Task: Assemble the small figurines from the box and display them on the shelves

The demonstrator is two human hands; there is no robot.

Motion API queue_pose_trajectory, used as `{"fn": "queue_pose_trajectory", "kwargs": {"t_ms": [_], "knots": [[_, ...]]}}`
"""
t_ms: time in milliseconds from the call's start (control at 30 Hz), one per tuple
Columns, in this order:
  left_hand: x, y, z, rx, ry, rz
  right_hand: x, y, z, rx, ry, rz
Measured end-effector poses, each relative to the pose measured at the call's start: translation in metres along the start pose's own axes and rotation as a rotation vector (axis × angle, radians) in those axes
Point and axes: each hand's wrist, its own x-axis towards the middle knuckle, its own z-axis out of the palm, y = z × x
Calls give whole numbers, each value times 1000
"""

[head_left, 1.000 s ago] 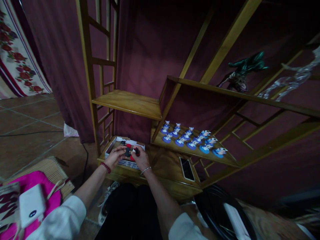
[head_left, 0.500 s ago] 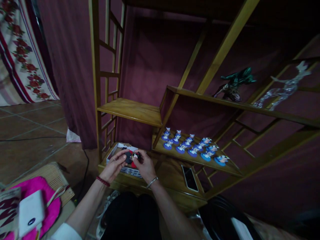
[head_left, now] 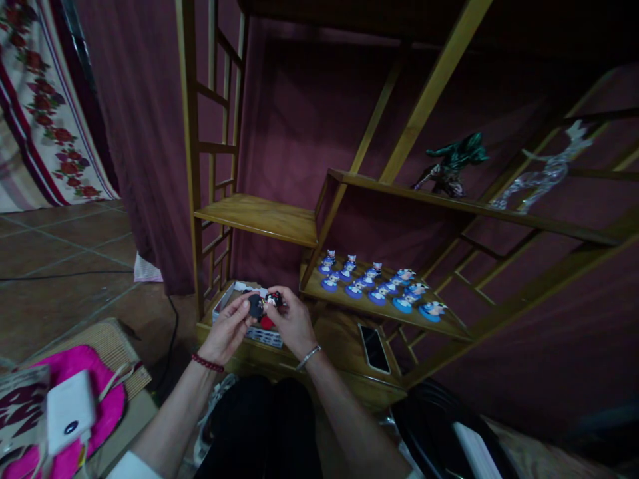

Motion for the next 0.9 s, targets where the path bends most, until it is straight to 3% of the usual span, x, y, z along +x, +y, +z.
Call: {"fn": "queue_pose_trajectory", "kwargs": {"t_ms": [233,567,900], "knots": [[-4,-5,6,-44,-7,6,-2,-6,-6,-50,3,-24],[-10,-11,12,-57,-4,-3,-4,-21,-26,-139,-114,-156],[-12,-14,15,-121,15,-22,-2,-27,-31,-143,-170,-197]]}}
